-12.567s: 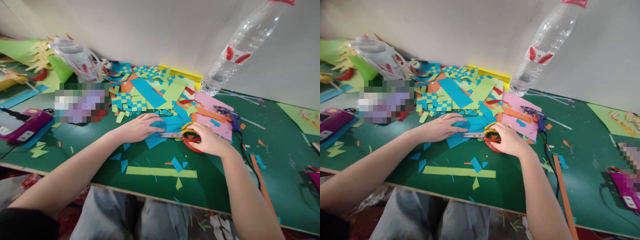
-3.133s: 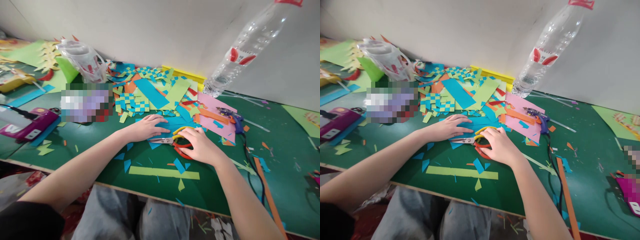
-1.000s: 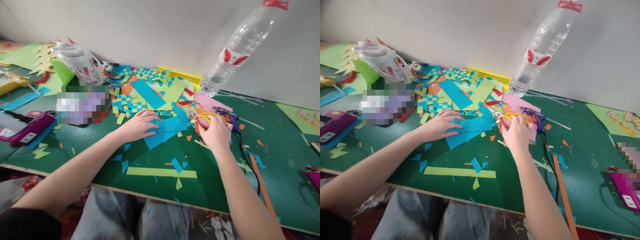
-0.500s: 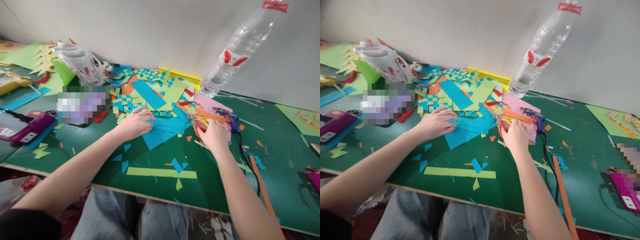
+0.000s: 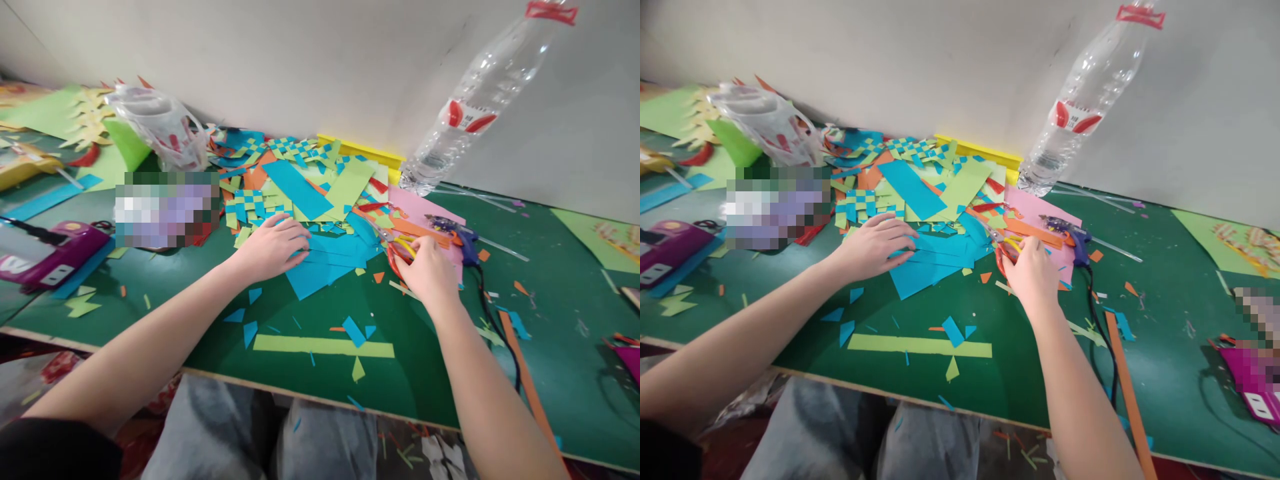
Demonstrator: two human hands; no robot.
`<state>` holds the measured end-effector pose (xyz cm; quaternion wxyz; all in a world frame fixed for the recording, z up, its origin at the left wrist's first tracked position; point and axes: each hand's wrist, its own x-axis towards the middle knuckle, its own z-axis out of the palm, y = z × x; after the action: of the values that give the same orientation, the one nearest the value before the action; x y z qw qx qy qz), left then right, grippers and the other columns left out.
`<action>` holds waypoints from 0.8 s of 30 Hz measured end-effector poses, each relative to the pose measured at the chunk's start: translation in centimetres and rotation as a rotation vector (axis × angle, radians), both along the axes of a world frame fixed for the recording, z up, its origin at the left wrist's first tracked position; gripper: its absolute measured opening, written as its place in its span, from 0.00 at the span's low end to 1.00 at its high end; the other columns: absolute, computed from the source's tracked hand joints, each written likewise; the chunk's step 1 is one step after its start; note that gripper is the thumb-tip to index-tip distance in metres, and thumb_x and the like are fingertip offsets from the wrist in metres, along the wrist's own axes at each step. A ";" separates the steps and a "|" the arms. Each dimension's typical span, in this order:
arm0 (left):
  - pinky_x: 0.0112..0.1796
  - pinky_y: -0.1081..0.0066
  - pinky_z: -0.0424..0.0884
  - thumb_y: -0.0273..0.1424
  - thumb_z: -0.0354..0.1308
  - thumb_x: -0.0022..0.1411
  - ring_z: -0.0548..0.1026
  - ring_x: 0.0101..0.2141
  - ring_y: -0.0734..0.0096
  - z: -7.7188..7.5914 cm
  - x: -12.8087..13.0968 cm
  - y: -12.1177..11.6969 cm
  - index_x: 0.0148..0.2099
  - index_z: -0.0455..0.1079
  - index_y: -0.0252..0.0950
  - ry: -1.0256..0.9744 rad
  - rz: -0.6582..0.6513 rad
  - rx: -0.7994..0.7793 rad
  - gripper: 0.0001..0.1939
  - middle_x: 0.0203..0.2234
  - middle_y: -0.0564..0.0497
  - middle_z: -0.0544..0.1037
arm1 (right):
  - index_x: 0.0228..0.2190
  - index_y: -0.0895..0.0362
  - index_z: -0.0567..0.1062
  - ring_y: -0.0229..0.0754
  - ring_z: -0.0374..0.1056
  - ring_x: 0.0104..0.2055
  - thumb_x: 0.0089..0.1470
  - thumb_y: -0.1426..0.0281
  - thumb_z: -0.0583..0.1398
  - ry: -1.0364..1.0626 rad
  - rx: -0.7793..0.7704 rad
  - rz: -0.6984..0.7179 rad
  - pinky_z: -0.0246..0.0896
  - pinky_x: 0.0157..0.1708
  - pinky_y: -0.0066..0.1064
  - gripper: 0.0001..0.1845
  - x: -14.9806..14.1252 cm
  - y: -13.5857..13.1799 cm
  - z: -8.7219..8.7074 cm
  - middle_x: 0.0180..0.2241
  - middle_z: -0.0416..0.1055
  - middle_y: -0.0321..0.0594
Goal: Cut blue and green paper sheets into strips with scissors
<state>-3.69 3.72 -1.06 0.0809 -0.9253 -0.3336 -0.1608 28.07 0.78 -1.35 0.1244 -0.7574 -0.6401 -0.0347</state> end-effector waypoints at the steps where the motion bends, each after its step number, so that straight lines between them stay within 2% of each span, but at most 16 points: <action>1: 0.58 0.54 0.59 0.35 0.49 0.68 0.71 0.51 0.61 -0.2 0.0 0.1 0.46 0.74 0.37 0.010 0.030 -0.002 0.13 0.47 0.48 0.77 | 0.39 0.57 0.65 0.53 0.70 0.39 0.53 0.55 0.59 -0.005 0.006 0.008 0.54 0.25 0.35 0.20 0.0 0.0 0.0 0.39 0.72 0.50; 4: 0.57 0.53 0.59 0.33 0.50 0.68 0.70 0.52 0.58 -0.6 -0.1 0.3 0.54 0.69 0.38 0.048 0.117 -0.009 0.15 0.49 0.46 0.76 | 0.33 0.55 0.65 0.51 0.69 0.37 0.55 0.55 0.56 -0.023 0.016 0.033 0.52 0.25 0.34 0.16 -0.1 0.0 0.0 0.39 0.71 0.48; 7: 0.58 0.53 0.57 0.34 0.50 0.68 0.70 0.53 0.58 -0.9 -0.2 0.4 0.57 0.67 0.38 0.084 0.160 -0.025 0.17 0.50 0.47 0.75 | 0.28 0.55 0.65 0.48 0.68 0.34 0.55 0.55 0.56 -0.035 0.028 0.037 0.50 0.24 0.34 0.15 -0.1 0.0 0.0 0.38 0.69 0.45; 13: 0.59 0.53 0.56 0.34 0.50 0.68 0.71 0.52 0.58 -0.8 -0.3 0.4 0.56 0.68 0.36 0.108 0.184 -0.041 0.17 0.48 0.46 0.76 | 0.27 0.55 0.65 0.47 0.68 0.34 0.54 0.55 0.58 -0.048 0.064 0.042 0.49 0.24 0.33 0.16 -0.1 0.0 0.1 0.34 0.70 0.42; 18: 0.59 0.54 0.56 0.33 0.50 0.68 0.72 0.50 0.59 -0.6 -0.3 0.4 0.54 0.70 0.36 0.102 0.184 -0.048 0.16 0.45 0.46 0.77 | 0.29 0.55 0.67 0.48 0.69 0.38 0.52 0.57 0.60 -0.046 0.012 0.049 0.51 0.26 0.33 0.14 -0.1 -0.1 0.1 0.37 0.71 0.42; 24: 0.59 0.51 0.55 0.32 0.48 0.69 0.74 0.48 0.60 -0.6 -0.5 0.7 0.48 0.74 0.38 0.053 0.144 -0.056 0.14 0.43 0.48 0.79 | 0.32 0.56 0.71 0.48 0.69 0.37 0.52 0.58 0.59 -0.037 -0.035 0.045 0.54 0.28 0.35 0.14 -0.2 0.0 0.0 0.41 0.71 0.45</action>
<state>-4.21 4.37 -1.62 0.0750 -0.9049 -0.4013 -0.1204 27.91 0.75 -1.32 0.0999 -0.7441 -0.6596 -0.0347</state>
